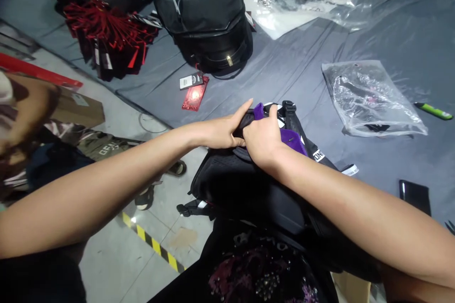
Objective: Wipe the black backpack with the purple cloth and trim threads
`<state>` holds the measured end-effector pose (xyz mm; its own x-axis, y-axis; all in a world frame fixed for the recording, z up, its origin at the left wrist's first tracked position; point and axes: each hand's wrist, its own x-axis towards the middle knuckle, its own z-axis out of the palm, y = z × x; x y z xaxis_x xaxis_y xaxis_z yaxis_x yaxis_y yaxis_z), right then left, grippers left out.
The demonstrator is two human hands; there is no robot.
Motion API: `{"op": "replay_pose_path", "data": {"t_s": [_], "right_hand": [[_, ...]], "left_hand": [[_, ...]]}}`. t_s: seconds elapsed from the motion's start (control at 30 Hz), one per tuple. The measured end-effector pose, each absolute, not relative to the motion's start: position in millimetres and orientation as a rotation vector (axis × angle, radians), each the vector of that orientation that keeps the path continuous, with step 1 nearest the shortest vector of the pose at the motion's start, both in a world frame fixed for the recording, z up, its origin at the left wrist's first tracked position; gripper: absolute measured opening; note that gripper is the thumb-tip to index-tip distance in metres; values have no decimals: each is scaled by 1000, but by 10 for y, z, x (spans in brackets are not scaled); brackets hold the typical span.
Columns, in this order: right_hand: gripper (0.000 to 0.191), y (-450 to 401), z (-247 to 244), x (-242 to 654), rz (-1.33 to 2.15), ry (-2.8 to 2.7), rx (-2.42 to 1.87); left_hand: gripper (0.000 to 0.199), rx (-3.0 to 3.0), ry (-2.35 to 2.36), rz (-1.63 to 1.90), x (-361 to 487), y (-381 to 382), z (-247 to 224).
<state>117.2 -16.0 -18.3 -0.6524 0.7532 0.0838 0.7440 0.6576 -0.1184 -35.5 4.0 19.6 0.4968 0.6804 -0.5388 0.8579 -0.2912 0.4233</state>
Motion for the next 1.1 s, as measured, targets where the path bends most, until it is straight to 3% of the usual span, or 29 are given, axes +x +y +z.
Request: {"op": "replay_pose_path", "data": {"t_s": [0.2,0.33,0.73,0.9,1.1], "right_hand": [[26,-255,-146,1349,-256,-2687,-1417],[16,-323,-116,1461,-197,-2667,-1483],[16,-381,-133,1552,-161,-2620,-1382],[18,-467,-32,1579,157,-2672,-1218],[41,-352,52,1627,635,-2824,-952]], "left_hand": [[117,2048,1577,-605,-98,11,309],[111,2065,1495,-553,-126,39,274],[100,2056,1358,-454,-254,62,248],[100,2045,1318,-318,-307,37,217],[101,2029,1237,-161,-350,25,208]]}}
